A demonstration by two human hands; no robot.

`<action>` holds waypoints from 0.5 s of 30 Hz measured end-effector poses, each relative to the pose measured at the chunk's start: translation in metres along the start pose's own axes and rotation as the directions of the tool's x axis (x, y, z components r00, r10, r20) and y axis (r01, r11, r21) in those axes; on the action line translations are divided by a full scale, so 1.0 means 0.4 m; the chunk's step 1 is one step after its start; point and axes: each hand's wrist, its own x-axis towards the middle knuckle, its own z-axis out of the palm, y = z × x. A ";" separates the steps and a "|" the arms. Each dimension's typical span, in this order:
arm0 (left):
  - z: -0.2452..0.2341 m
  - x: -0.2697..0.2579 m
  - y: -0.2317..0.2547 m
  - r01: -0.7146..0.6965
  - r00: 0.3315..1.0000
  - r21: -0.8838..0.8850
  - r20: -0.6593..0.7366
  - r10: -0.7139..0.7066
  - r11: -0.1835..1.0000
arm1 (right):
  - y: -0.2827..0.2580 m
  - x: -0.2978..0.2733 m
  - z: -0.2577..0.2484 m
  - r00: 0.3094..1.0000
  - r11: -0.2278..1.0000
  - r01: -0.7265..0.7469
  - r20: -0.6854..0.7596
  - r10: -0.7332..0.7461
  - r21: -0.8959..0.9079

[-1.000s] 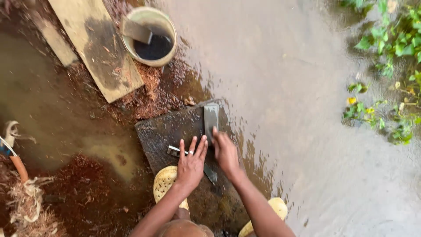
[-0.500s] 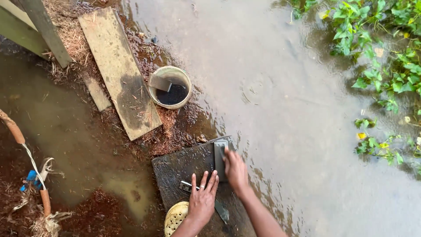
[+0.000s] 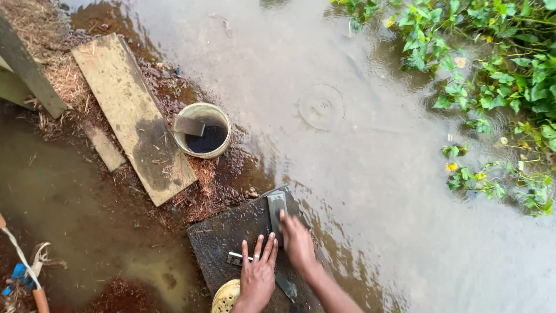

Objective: The person sharpens several small metal pieces on a wet sharpening stone placed on a wooden plank. They repeatedly rub the metal against the stone, occasionally dipping it into a bucket of water and inspecting the edge.

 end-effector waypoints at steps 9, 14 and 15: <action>-0.011 -0.002 -0.002 -0.006 0.999 0.074 0.036 0.003 0.997 | 0.047 0.121 0.032 1.000 0.997 -0.013 -0.001 0.013 -0.077; -0.017 0.006 0.001 -0.003 0.999 0.040 0.037 0.002 0.999 | 0.085 -0.002 0.046 0.999 0.995 0.033 0.028 -0.031 -0.096; -0.021 0.013 -0.001 0.000 1.000 0.011 -0.029 0.000 1.000 | 0.081 0.026 0.047 0.999 0.995 0.048 0.002 -0.048 -0.085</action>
